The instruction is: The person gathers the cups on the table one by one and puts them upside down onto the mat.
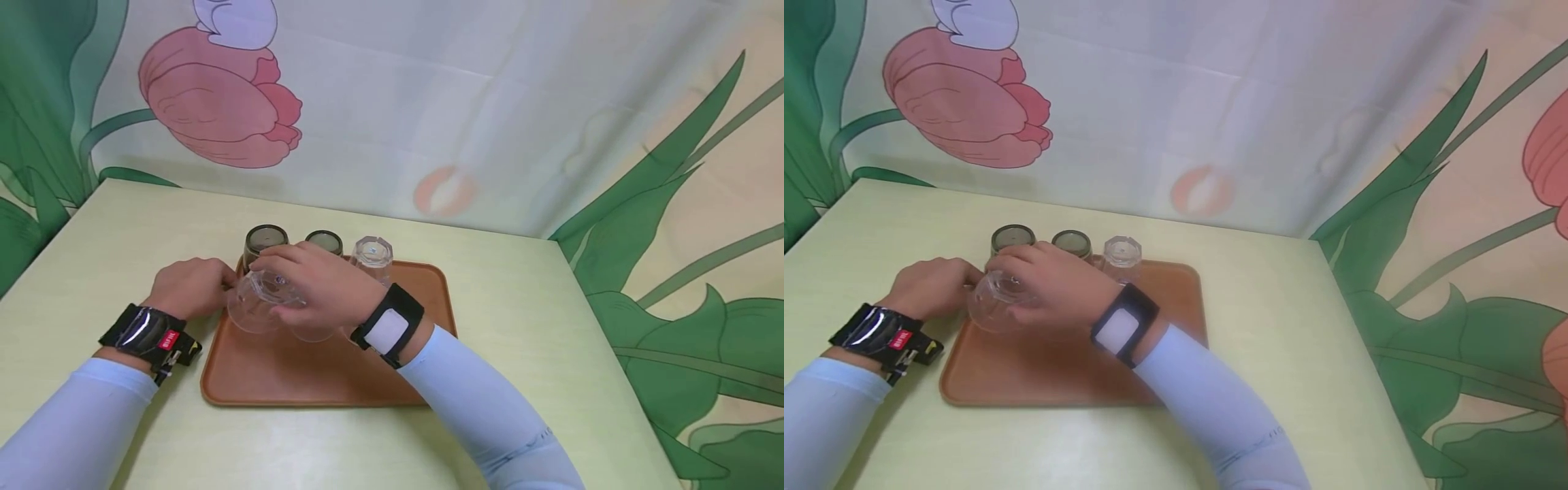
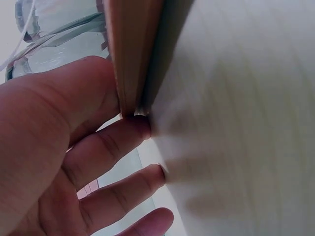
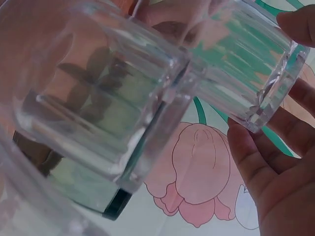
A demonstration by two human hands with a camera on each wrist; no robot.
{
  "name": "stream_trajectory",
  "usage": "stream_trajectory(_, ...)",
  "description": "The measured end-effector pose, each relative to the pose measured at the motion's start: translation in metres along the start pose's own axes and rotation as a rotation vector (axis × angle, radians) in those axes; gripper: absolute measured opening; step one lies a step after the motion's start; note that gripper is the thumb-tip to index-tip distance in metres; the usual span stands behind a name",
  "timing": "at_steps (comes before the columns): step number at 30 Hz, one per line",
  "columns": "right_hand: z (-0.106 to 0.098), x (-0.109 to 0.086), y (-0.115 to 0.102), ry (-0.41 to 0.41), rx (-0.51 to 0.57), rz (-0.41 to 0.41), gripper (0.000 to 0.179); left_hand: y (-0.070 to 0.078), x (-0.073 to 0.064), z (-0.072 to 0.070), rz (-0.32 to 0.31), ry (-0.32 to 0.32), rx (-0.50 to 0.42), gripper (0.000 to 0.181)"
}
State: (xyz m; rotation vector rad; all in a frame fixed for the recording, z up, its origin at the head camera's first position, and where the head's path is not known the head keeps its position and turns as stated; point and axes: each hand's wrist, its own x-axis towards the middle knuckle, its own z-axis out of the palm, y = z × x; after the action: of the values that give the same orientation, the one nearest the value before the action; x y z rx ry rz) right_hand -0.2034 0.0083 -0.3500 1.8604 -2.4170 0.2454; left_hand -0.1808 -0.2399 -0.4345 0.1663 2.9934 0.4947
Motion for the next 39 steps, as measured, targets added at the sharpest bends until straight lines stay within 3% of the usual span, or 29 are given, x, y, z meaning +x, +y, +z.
stream_trajectory(13, 0.018, 0.020, 0.002, -0.114, 0.014, 0.040, 0.056, 0.000, -0.002, -0.001, 0.009, 0.001, 0.004, 0.010)
stream_trajectory(27, 0.024, 0.026, 0.003, -0.146, 0.020, 0.067, 0.057, -0.003, -0.002, 0.003, 0.021, 0.009, 0.010, 0.017)
stream_trajectory(39, 0.036, 0.033, -0.002, -0.220, -0.028, 0.101, 0.060, -0.005, -0.002, 0.004, 0.004, 0.005, 0.032, 0.017)
